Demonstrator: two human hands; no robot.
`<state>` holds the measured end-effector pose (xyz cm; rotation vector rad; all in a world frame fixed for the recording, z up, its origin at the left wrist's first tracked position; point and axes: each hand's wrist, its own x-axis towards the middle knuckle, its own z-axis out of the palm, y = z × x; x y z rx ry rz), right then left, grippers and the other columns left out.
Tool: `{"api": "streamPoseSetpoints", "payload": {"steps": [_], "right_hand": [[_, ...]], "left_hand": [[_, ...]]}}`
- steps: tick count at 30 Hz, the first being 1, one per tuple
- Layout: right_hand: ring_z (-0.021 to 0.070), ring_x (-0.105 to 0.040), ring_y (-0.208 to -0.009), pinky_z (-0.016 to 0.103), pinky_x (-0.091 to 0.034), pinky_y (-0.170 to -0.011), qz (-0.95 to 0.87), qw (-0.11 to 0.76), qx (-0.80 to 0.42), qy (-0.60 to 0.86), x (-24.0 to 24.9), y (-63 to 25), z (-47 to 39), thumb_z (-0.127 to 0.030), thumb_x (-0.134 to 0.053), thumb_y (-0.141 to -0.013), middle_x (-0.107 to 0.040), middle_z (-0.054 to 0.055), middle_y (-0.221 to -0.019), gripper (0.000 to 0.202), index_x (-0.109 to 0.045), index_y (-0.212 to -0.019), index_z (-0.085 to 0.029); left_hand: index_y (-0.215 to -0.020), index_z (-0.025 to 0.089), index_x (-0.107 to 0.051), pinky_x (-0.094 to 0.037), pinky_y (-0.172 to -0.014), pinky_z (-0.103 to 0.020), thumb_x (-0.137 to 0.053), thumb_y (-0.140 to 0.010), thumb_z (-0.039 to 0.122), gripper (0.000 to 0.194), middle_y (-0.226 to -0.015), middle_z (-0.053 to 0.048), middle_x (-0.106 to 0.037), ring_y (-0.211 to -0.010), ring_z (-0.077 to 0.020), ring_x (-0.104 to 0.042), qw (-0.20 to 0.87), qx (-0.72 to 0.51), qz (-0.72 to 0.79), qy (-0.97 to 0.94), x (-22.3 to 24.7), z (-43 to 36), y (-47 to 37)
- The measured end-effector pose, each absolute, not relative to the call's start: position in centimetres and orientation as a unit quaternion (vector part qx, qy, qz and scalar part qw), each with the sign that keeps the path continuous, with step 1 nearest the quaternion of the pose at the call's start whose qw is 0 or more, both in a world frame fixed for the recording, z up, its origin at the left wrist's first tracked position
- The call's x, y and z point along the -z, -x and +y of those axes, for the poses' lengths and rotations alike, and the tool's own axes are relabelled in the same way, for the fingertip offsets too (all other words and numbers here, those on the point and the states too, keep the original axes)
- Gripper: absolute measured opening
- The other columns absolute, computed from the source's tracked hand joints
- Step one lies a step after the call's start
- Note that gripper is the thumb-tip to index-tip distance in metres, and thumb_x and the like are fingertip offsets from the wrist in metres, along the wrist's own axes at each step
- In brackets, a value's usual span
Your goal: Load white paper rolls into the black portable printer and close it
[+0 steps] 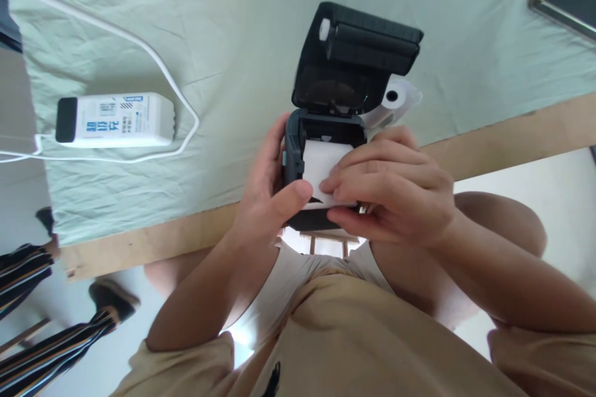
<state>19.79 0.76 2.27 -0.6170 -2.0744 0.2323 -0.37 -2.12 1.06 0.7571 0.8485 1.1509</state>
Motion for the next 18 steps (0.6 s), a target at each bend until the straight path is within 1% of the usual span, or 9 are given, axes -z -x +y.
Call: {"api": "streamPoseSetpoints", "payload": {"steps": [1, 4, 7, 8, 10, 12, 14, 16, 18], "right_hand": [[0.0154, -0.081, -0.079, 0.038, -0.055, -0.07, -0.845, 0.467, -0.096, 0.242, -2.2, -19.7, 0.8, -0.031, -0.072, -0.105, -0.084, -0.004, -0.084, 0.012, -0.065, -0.097, -0.026], [0.017, -0.082, -0.079, 0.039, -0.054, -0.069, -0.832, 0.496, -0.093, 0.232, -1.7, -19.3, 0.8, -0.034, -0.065, -0.108, -0.082, -0.003, -0.081, 0.012, -0.065, -0.099, -0.027], [0.0183, -0.08, -0.075, 0.04, -0.053, -0.067, -0.807, 0.529, -0.085, 0.249, -1.4, -19.2, 1.0, -0.031, -0.065, -0.103, -0.08, -0.004, -0.079, 0.005, -0.065, -0.099, -0.029], [0.0186, -0.079, -0.075, 0.041, -0.054, -0.067, -0.795, 0.54, -0.079, 0.265, -1.4, -19.4, 1.1, -0.029, -0.066, -0.1, -0.081, -0.003, -0.082, 0.002, -0.065, -0.098, -0.029], [0.0215, -0.08, -0.085, 0.042, -0.056, -0.07, -0.767, 0.56, -0.052, 0.308, -1.5, -20.2, 1.2, -0.028, -0.066, -0.096, -0.084, -0.001, -0.094, 0.005, -0.065, -0.101, -0.031], [0.0262, -0.08, -0.103, 0.045, -0.059, -0.074, -0.753, 0.543, -0.048, 0.369, -1.8, -21.1, 1.3, -0.032, -0.065, -0.096, -0.083, 0.003, -0.127, 0.017, -0.067, -0.113, -0.033], [0.0302, -0.078, -0.12, 0.045, -0.061, -0.075, -0.741, 0.512, -0.078, 0.426, -2.2, -21.9, 1.4, -0.035, -0.062, -0.099, -0.067, 0.002, -0.16, 0.034, -0.064, -0.133, -0.038], [0.0323, -0.07, -0.14, 0.042, -0.062, -0.075, -0.73, 0.497, -0.129, 0.451, -2.5, -22.1, 1.6, -0.035, -0.059, -0.103, -0.057, -0.001, -0.167, 0.045, -0.057, -0.147, -0.044], [0.0297, -0.068, -0.142, 0.038, -0.06, -0.073, -0.715, 0.531, -0.159, 0.427, -2.5, -21.9, 1.8, -0.037, -0.062, -0.105, -0.06, -0.001, -0.156, 0.042, -0.058, -0.146, -0.047]], "left_hand": [[-0.147, 0.026, -0.066, -0.067, -0.092, -0.027, -0.087, -0.086, 0.041, 0.067, -0.136, -0.004, -0.078, -0.107, -0.0185, -0.078, 0.682, -0.533, 0.355, -0.353, -1.1, -2.1, 0.4], [-0.146, 0.034, -0.066, -0.063, -0.102, -0.027, -0.089, -0.084, 0.016, 0.068, -0.133, 0.004, -0.078, -0.117, -0.0154, -0.076, 0.687, -0.481, 0.411, -0.356, -1.3, -2.0, 0.5], [-0.152, 0.024, -0.057, -0.063, -0.107, -0.03, -0.092, -0.073, 0.011, 0.088, -0.144, -0.004, -0.075, -0.13, -0.0225, -0.074, 0.661, -0.493, 0.426, -0.372, -1.8, -1.6, 0.6], [-0.158, 0.02, -0.052, -0.064, -0.106, -0.031, -0.09, -0.074, 0.01, 0.093, -0.145, -0.008, -0.075, -0.128, -0.0237, -0.075, 0.655, -0.492, 0.437, -0.372, -2.1, -1.6, 0.5], [-0.165, 0.021, -0.045, -0.066, -0.104, -0.038, -0.089, -0.075, 0.011, 0.1, -0.144, -0.01, -0.075, -0.124, -0.0276, -0.077, 0.666, -0.441, 0.475, -0.37, -2.7, -1.5, 0.4], [-0.168, 0.026, -0.043, -0.066, -0.105, -0.045, -0.089, -0.075, 0.014, 0.104, -0.146, -0.011, -0.074, -0.127, -0.0329, -0.076, 0.668, -0.407, 0.502, -0.369, -3.4, -1.5, 0.4], [-0.168, 0.028, -0.044, -0.066, -0.105, -0.048, -0.09, -0.073, 0.015, 0.106, -0.149, -0.011, -0.073, -0.128, -0.0353, -0.075, 0.666, -0.397, 0.512, -0.37, -3.9, -1.6, 0.3], [-0.168, 0.028, -0.043, -0.066, -0.105, -0.046, -0.09, -0.072, 0.015, 0.108, -0.152, -0.011, -0.071, -0.129, -0.0352, -0.074, 0.665, -0.403, 0.511, -0.366, -3.9, -1.6, 0.4], [-0.167, 0.027, -0.043, -0.065, -0.106, -0.043, -0.091, -0.071, 0.014, 0.108, -0.156, -0.011, -0.068, -0.137, -0.0355, -0.071, 0.674, -0.413, 0.501, -0.351, -3.6, -1.5, 0.6]]}}
